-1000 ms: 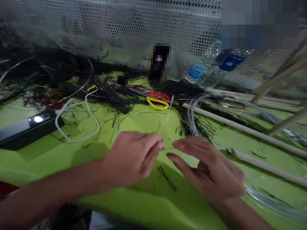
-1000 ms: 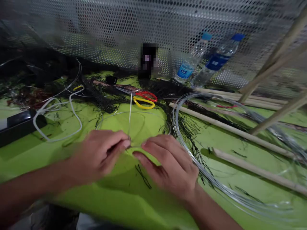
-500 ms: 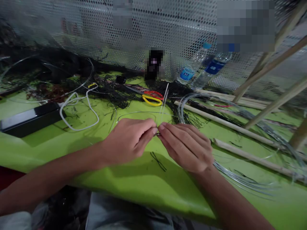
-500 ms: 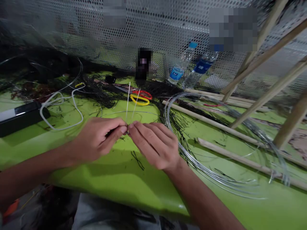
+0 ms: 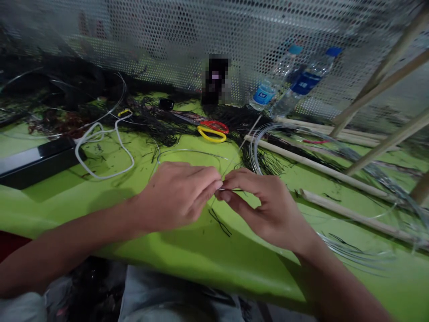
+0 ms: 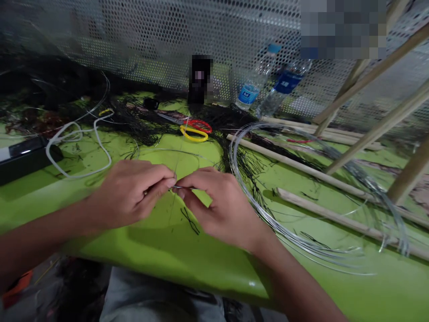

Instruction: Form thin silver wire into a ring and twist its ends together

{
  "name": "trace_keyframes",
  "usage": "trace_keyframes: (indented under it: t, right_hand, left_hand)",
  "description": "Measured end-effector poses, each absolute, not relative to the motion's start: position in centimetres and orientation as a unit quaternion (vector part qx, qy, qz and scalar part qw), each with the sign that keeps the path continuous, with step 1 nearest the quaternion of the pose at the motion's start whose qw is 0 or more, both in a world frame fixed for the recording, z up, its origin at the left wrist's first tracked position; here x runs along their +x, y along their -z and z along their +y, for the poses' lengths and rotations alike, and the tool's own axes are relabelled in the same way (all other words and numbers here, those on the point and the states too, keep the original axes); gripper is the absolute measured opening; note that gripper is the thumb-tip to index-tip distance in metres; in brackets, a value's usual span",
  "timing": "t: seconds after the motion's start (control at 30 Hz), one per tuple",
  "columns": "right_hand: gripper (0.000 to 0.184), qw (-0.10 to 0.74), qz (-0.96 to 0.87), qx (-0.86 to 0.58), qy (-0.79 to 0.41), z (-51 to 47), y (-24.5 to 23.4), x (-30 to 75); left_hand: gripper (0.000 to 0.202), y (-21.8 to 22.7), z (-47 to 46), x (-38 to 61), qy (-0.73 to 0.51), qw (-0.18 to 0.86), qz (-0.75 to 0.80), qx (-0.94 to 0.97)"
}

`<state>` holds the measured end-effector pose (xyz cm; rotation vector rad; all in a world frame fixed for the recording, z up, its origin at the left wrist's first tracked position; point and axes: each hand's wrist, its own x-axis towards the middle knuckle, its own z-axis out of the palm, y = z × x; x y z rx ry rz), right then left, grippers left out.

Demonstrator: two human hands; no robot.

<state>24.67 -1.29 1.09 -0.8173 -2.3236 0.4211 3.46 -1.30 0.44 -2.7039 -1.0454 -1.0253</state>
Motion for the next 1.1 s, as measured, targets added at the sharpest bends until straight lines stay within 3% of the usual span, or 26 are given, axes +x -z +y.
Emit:
trace_keyframes:
  t: [0.17, 0.47, 0.63, 0.87, 1.03, 1.1]
  right_hand:
    - [0.025, 0.436, -0.860, -0.253, 0.076, -1.4, 1.1, 24.6]
    - [0.021, 0.444, -0.868, -0.205, 0.082, -0.2, 1.0, 25.0]
    - [0.025, 0.417, -0.884, -0.125, 0.170, 0.4, 1.0, 25.5]
    - [0.011, 0.492, -0.851, -0.162, 0.086, 0.5, 1.2, 24.2]
    - [0.018, 0.456, -0.836, -0.298, -0.062, -0.6, 0.2, 23.6]
    - [0.019, 0.458, -0.823, -0.330, -0.066, -0.8, 0.2, 23.6]
  left_hand:
    - [0.026, -1.8, -1.5, 3.3, 0.329, -0.091, -0.381, -0.859]
    - [0.027, -1.6, -1.3, 3.4, 0.336, -0.137, -0.390, -0.847]
    - [0.026, -1.4, -1.2, 3.3, 0.338, -0.149, -0.388, -0.844]
    - [0.025, -1.0, -1.5, 3.5, 0.361, -0.100, -0.364, -0.853]
    - [0.025, -0.4, -1.5, 3.7, 0.375, -0.054, -0.342, -0.860]
    - [0.025, -0.5, -1.4, 3.7, 0.375, -0.053, -0.354, -0.855]
